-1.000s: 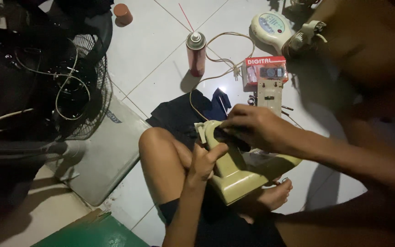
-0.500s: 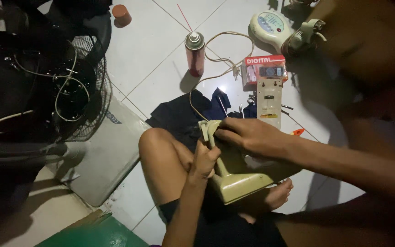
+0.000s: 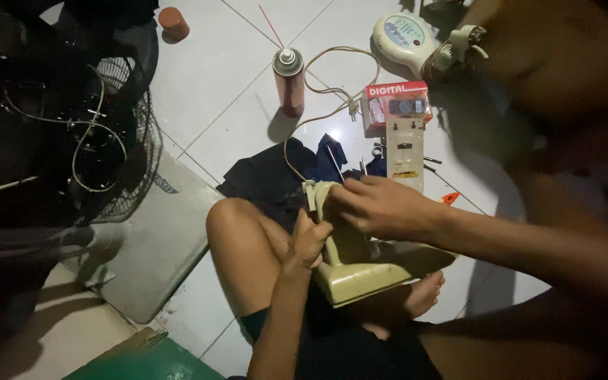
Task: Disassembling a fan base and applying lubricant to the internal mechanism using a screwdriver and spray can.
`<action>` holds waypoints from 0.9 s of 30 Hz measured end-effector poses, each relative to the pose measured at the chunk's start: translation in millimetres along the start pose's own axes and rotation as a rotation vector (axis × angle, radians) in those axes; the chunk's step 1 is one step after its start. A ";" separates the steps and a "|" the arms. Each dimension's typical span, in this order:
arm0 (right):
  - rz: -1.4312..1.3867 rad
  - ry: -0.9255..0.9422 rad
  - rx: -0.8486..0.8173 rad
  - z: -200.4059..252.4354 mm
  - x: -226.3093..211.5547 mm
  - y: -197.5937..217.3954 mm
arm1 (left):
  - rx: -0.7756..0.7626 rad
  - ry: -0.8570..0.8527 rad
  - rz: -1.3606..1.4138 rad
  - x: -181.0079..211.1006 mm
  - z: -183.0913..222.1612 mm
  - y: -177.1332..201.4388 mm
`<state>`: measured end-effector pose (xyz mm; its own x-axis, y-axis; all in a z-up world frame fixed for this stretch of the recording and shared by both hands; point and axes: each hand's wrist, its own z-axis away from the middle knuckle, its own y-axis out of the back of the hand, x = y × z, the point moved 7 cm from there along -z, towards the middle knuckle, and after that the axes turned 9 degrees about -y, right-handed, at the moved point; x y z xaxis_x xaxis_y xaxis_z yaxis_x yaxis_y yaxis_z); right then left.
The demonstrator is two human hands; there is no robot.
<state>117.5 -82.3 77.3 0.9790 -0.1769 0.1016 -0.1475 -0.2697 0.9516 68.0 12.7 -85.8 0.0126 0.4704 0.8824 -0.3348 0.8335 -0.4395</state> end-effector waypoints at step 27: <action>-0.936 -0.579 -1.042 68.2 39.5 -44.6 | -0.632 -0.038 0.236 61.5 -24.6 -31.4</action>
<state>153.1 -141.8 19.2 0.4351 -0.7303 -0.5266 0.8835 0.2337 0.4060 102.4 22.5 -21.9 -0.0306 0.6595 0.7511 0.2913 0.7247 -0.6244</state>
